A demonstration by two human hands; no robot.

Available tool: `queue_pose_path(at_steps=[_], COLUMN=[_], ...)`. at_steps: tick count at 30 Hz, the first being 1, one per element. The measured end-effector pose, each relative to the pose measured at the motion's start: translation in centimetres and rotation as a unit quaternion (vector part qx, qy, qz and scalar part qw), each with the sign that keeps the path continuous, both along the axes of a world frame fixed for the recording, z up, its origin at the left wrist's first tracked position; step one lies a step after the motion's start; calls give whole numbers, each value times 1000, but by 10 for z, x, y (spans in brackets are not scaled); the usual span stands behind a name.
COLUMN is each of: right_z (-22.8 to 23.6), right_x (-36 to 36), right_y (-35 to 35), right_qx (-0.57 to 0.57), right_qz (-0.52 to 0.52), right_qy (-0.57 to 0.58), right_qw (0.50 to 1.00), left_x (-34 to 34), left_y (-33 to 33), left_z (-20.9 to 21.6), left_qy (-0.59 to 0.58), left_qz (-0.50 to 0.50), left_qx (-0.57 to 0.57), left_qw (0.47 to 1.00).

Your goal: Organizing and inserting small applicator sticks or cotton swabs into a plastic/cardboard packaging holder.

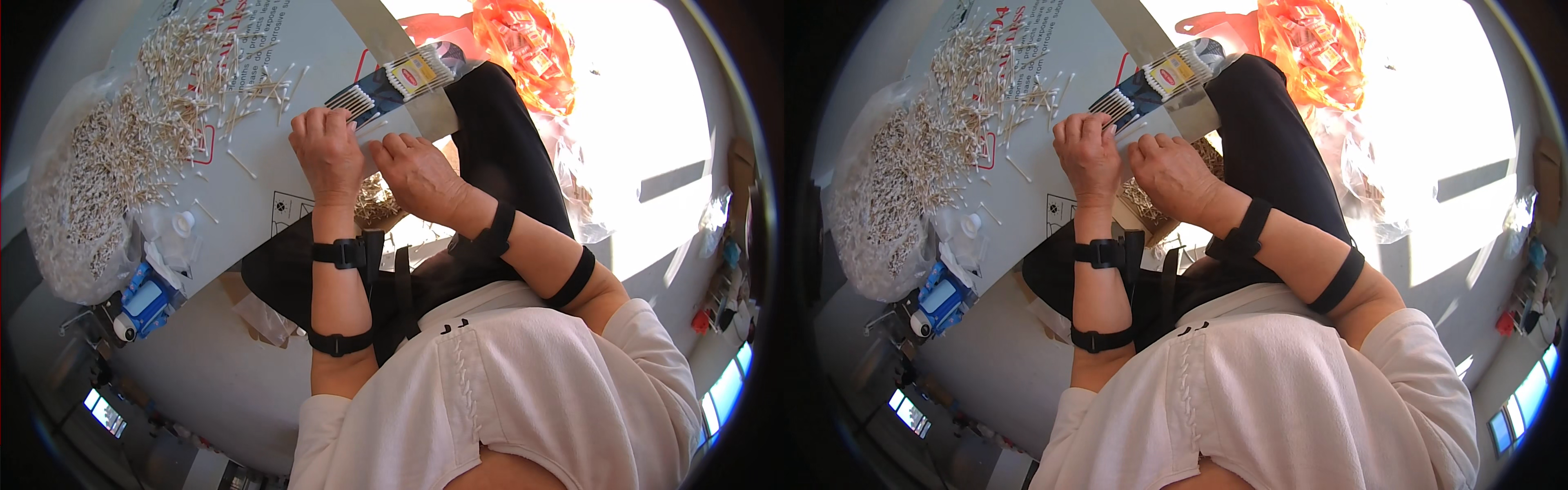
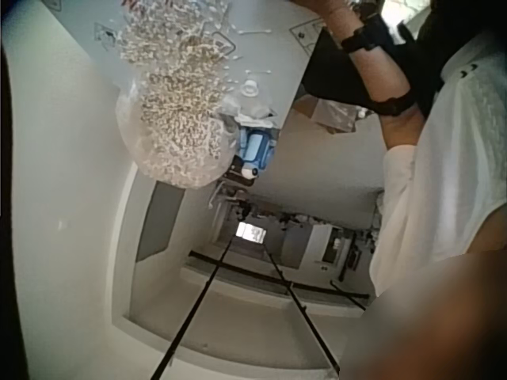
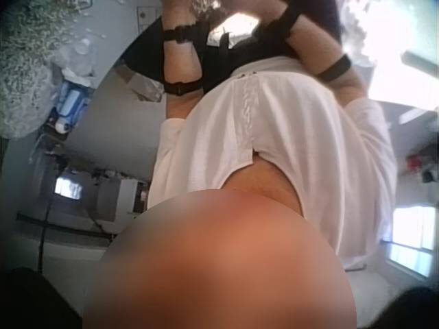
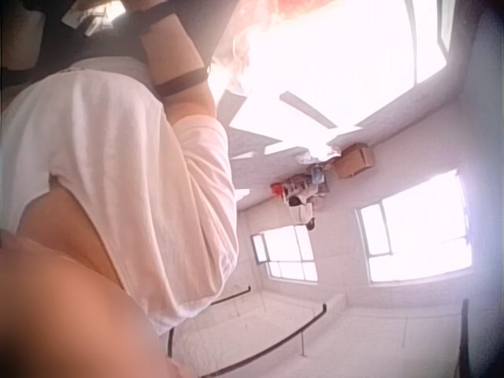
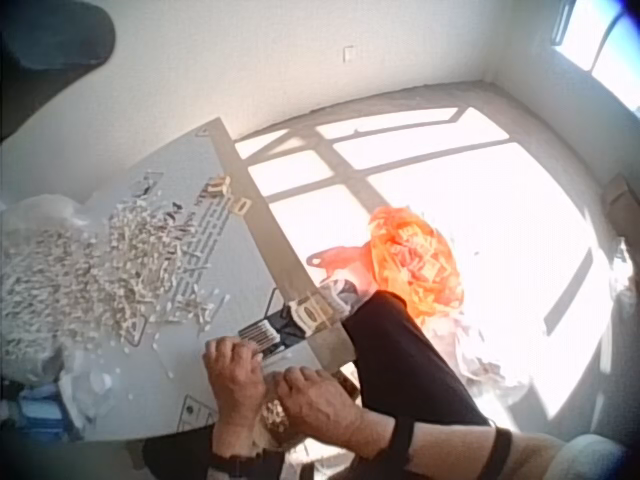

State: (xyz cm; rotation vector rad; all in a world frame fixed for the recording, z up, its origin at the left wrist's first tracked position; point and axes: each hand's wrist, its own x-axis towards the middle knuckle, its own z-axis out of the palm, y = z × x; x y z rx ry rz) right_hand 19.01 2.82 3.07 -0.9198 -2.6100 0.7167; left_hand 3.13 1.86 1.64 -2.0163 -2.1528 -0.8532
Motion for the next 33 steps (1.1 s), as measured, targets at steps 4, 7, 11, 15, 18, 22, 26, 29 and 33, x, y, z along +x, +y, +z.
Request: queue_pose_path(at_steps=[4, 7, 11, 15, 18, 22, 26, 29, 33], right_z=[-1, -1, -2, -2, -3, -4, 0, -1, -1], right_x=[0, 0, -1, -1, -1, -1, -1, -1, -9], right_y=[0, 1, 1, 1, 1, 1, 5, 7, 20], right_qx=[1, 2, 1, 2, 0, -2, -17, -47, -192], right_qz=[0, -2, -3, -3, -3, -6, -9, -29, -156], right_qy=[-1, 2, -1, 1, 5, 13, 8, 38, 316], right_qw=[1000, 1000, 1000, 1000, 1000, 1000, 1000, 998, 916], left_x=[-2, -2, -1, -4, -3, -2, 2, -1, 1], left_y=[-1, -3, -1, 5, 10, 6, -5, -10, -12], left_z=[-1, -4, -2, 1, 1, -5, -11, -13, -12], left_qy=[-3, -8, -18, -14, -18, 14, 9, -57, -301], left_qz=[2, -5, 12, 23, 31, 45, 33, 18, 33], left_qx=[-29, -47, -26, -32, -11, -61, -69, -22, 81], left_qw=[1000, 999, 999, 999, 999, 997, 997, 998, 950])
